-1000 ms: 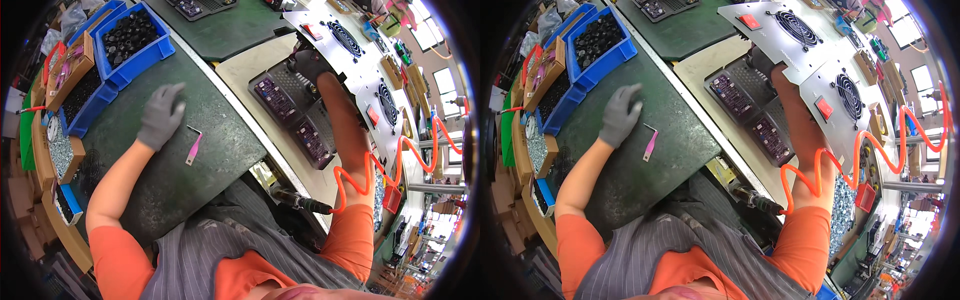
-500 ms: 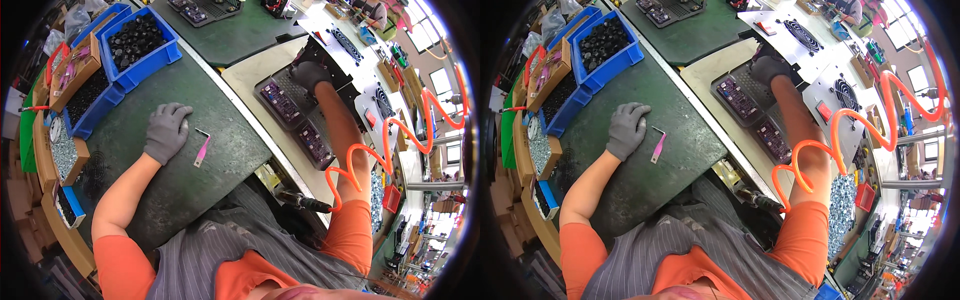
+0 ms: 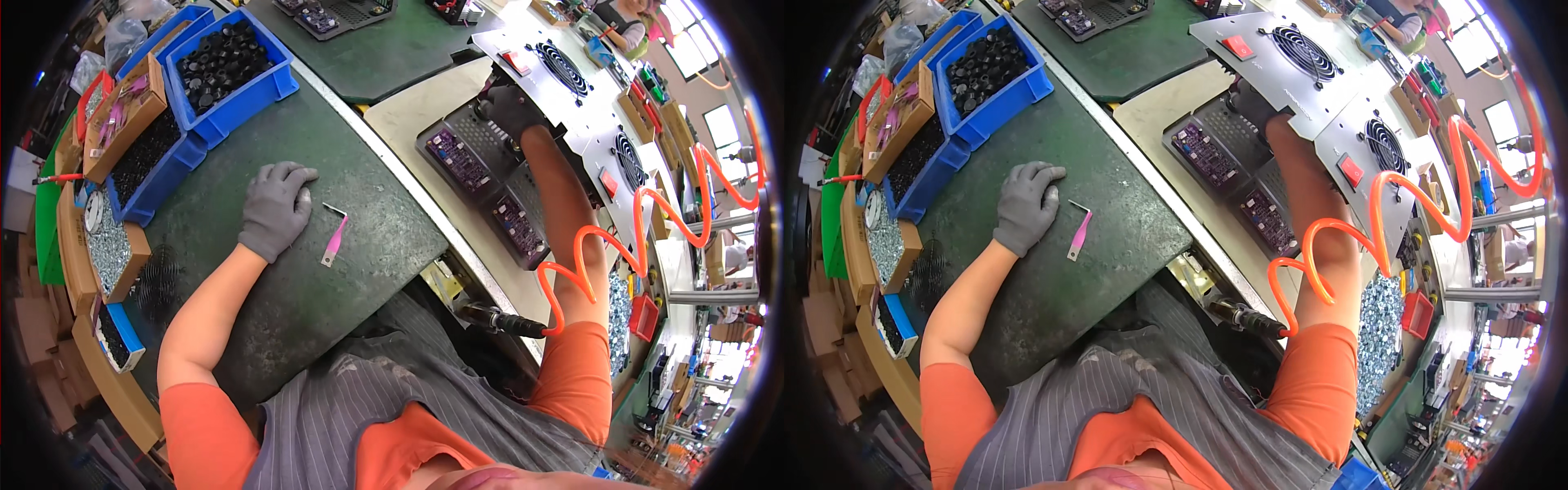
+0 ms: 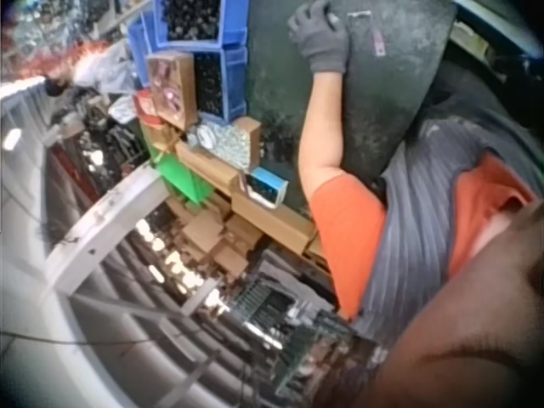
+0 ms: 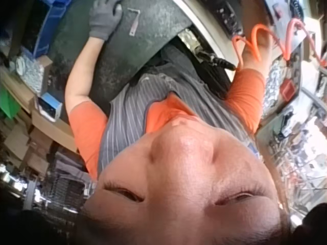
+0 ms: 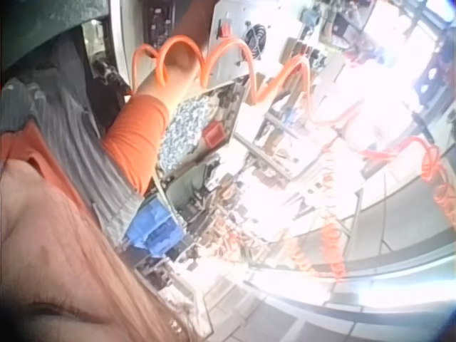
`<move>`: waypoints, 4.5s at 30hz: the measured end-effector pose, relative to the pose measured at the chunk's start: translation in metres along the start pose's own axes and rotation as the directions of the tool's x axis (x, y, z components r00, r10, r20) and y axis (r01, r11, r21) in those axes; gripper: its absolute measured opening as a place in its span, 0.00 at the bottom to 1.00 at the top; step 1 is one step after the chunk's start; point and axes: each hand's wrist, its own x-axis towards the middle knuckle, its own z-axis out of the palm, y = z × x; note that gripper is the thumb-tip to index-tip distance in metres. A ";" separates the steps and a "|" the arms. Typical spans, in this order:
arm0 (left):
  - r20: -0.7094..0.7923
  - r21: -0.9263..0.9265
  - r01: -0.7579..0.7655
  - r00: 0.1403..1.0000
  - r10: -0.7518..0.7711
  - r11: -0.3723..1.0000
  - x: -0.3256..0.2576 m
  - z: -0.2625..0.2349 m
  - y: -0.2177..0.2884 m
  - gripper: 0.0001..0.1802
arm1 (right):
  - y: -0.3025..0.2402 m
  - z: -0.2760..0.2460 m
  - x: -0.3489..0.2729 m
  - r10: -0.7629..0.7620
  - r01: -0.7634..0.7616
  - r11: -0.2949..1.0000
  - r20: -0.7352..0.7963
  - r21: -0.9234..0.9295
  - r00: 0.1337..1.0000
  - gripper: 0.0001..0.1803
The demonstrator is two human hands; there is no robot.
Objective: The person assembles an electronic device on a workbench. They place a metal chassis on the table, install a cooling fan, and secure it with screws using a pneumatic screwdriver. They then attach a metal cover plate, fastening it with multiple screws. Finally, they install a second fan and secure it with screws.
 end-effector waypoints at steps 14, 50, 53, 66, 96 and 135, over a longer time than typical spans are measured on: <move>-0.033 -0.021 -0.007 0.999 0.007 1.000 0.000 -0.001 0.002 0.13 | -0.010 -0.014 -0.002 0.143 -0.146 0.989 0.179 0.000 0.973 0.21; 0.122 -0.579 -0.115 0.967 0.225 0.807 0.098 0.025 0.162 0.16 | 0.063 0.006 -0.229 0.368 -0.053 0.647 -0.251 0.760 0.896 0.14; 0.176 -0.535 -0.022 0.975 0.137 0.844 0.138 0.053 0.204 0.16 | 0.072 0.015 -0.214 0.303 0.008 0.752 -0.357 0.659 0.884 0.14; 0.018 -0.208 -0.302 0.950 0.312 0.930 0.199 0.138 0.253 0.14 | 0.080 0.030 -0.165 0.233 0.026 0.840 -0.404 0.542 0.885 0.11; -0.151 0.069 -0.068 0.986 0.078 0.995 0.045 0.051 -0.028 0.15 | 0.080 0.006 -0.142 0.237 -0.237 0.861 0.057 0.451 0.970 0.18; -0.113 0.004 0.031 0.993 -0.031 0.999 0.049 0.050 -0.022 0.11 | 0.053 -0.008 -0.159 0.226 -0.202 0.938 -0.058 0.281 0.972 0.12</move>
